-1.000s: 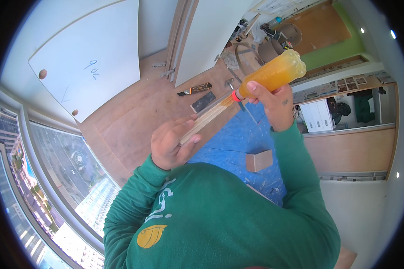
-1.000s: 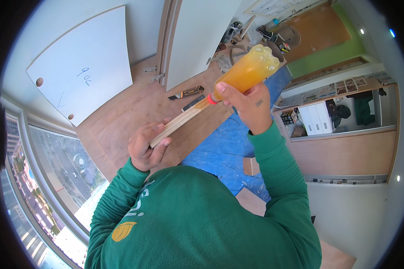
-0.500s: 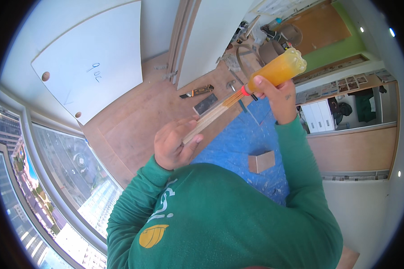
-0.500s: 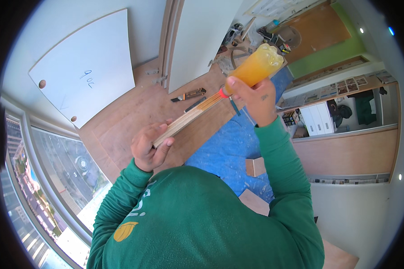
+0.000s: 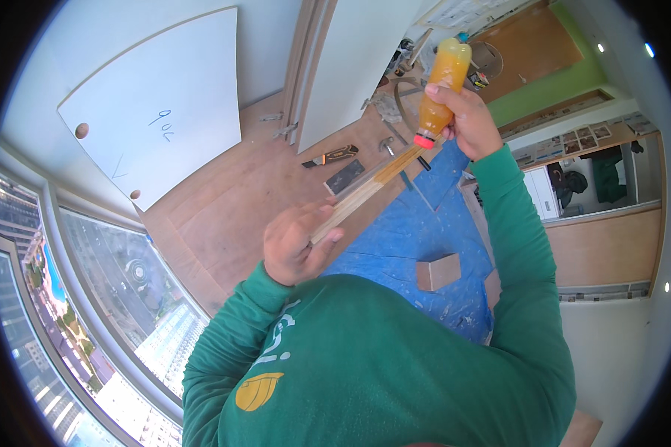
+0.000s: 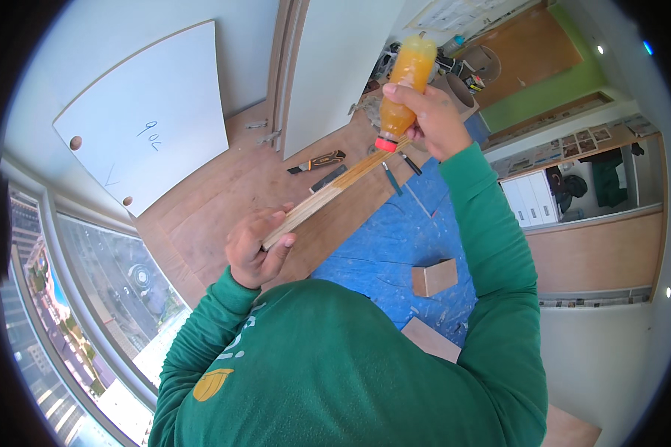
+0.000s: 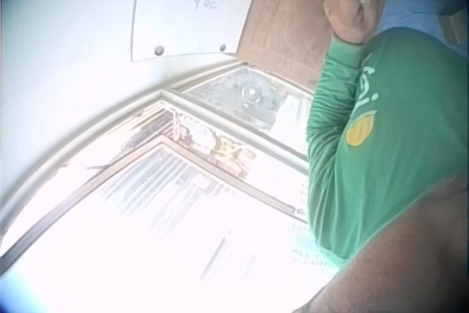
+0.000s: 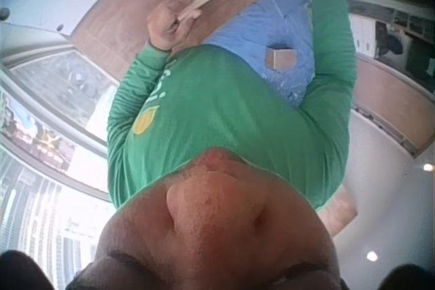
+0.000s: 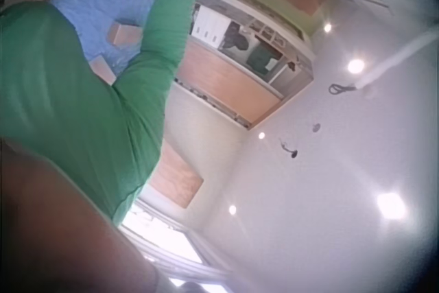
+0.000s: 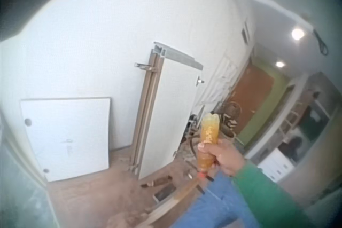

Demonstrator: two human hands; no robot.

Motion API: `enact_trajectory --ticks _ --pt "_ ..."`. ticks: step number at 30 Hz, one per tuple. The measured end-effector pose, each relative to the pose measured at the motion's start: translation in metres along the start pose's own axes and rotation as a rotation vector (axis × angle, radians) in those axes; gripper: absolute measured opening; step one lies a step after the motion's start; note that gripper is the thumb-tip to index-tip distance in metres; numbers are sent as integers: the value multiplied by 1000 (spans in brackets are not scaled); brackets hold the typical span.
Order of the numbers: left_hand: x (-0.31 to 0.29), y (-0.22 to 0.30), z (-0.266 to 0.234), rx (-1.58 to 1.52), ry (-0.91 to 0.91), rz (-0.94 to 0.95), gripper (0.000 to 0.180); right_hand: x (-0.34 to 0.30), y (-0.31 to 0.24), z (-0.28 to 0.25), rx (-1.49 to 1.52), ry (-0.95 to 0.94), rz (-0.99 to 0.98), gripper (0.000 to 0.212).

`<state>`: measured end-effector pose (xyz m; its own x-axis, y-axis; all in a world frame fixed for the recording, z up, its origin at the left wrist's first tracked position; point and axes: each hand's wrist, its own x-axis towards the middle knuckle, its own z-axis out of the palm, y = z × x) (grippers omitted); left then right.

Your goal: The person applies glue from a yellow bottle to the edge of a white cabinet panel, then uses a hammer to tap a dowel into a pre-drilled hole. They flip the panel and continue applying glue to another edge. The work is done on a blue protective sheet on the floor.

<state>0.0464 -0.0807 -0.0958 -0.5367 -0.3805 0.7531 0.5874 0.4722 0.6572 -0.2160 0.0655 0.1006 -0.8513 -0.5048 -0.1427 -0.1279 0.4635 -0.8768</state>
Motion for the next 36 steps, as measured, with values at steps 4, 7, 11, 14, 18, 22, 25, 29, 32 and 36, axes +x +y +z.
enact_trajectory --ticks 4,7,11,14,18,22,25,29,32,36 --pt "-1 3 3 -31 -1 27 35 4 -3 24 -82 -138 51 36" --pt "-3 3 4 -34 -14 23 36 10 2 33 -138 -180 80 36" --pt "-3 5 4 -16 -27 33 38 12 10 40 -168 -230 129 37" --pt "-1 4 6 15 4 66 46 1 3 50 -136 -282 157 38" --pt "-5 2 3 48 3 21 45 -28 -9 61 -1 -390 133 37" --pt "-3 -5 3 67 22 24 45 -40 -4 43 293 -331 -16 40" --pt "-2 -3 -1 55 3 6 42 -51 3 34 436 -262 -131 45" --pt "-10 -5 5 11 74 -90 49 -71 19 31 492 -219 -158 50" --pt "-7 -3 6 -39 108 -147 53 -81 26 34 431 -182 -154 50" --pt "-2 -2 1 -43 61 -177 48 -89 22 44 360 -139 -159 48"
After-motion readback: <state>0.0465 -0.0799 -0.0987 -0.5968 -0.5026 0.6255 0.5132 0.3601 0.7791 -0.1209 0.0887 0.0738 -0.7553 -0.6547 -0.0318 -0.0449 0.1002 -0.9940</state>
